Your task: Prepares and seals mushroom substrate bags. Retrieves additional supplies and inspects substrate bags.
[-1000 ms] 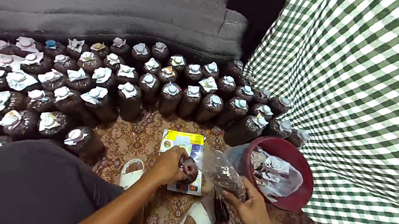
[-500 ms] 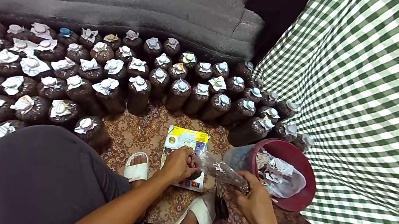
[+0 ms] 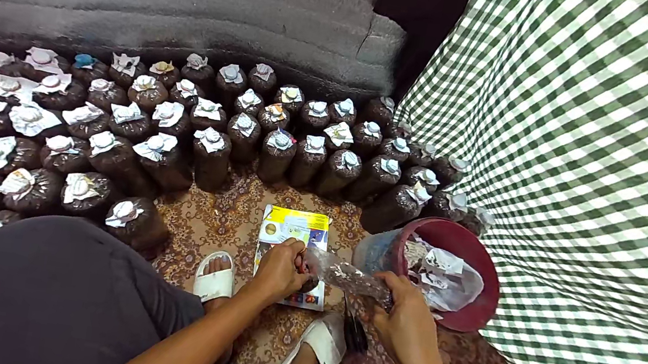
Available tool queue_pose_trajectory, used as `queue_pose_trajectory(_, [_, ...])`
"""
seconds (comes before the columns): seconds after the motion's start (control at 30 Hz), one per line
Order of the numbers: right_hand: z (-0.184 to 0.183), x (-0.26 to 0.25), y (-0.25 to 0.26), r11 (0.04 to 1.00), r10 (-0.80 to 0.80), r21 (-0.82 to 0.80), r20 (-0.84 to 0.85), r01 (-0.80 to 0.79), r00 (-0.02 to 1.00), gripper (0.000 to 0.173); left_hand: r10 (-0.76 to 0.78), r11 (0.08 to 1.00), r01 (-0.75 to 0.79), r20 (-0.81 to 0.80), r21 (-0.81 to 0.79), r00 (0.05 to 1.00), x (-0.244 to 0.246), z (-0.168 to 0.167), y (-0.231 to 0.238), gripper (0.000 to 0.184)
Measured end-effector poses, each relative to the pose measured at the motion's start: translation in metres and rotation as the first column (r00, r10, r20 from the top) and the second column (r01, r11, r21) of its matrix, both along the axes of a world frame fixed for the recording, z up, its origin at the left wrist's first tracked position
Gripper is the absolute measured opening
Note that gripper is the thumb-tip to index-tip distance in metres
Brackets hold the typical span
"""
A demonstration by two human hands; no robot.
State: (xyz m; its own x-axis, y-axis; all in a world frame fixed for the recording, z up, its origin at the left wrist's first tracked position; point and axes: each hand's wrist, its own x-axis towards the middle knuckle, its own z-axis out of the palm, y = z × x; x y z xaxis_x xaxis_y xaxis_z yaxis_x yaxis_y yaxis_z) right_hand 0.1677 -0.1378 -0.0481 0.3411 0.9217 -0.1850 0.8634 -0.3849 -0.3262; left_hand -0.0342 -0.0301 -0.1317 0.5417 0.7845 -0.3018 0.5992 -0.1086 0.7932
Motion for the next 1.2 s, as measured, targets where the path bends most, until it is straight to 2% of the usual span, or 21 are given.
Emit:
queue_pose_trajectory(0.23, [0.001,-0.002,0.0,1.0,0.003,0.008,0.044,-0.004,0.999,0.042,0.001,1.0,-0.001,-0.008,0.008,1.0,0.001,0.001,-0.001,0.026])
queue_pose_trajectory(0.73, [-0.004,0.0,0.0,0.998,-0.004,0.057,0.03,0.002,1.0,0.038,0.0,1.0,0.0,-0.01,0.006,1.0,0.0,0.001,-0.001,0.027])
queue_pose_trajectory(0.9, [-0.005,0.002,0.001,1.0,-0.022,0.02,0.006,0.022,1.0,0.039,-0.01,1.0,0.01,-0.028,-0.008,1.0,0.0,0.003,0.0,0.027])
queue_pose_trajectory(1.03, [-0.012,0.007,0.001,0.999,-0.041,0.023,-0.077,0.043,0.996,0.037,-0.007,1.0,0.007,-0.024,-0.013,1.0,0.0,0.002,0.001,0.028])
queue_pose_trajectory(1.2, [-0.032,0.021,0.0,0.993,-0.116,-0.025,-0.338,0.114,0.934,0.035,0.006,1.0,-0.006,-0.003,-0.004,1.0,0.0,0.001,0.001,0.027])
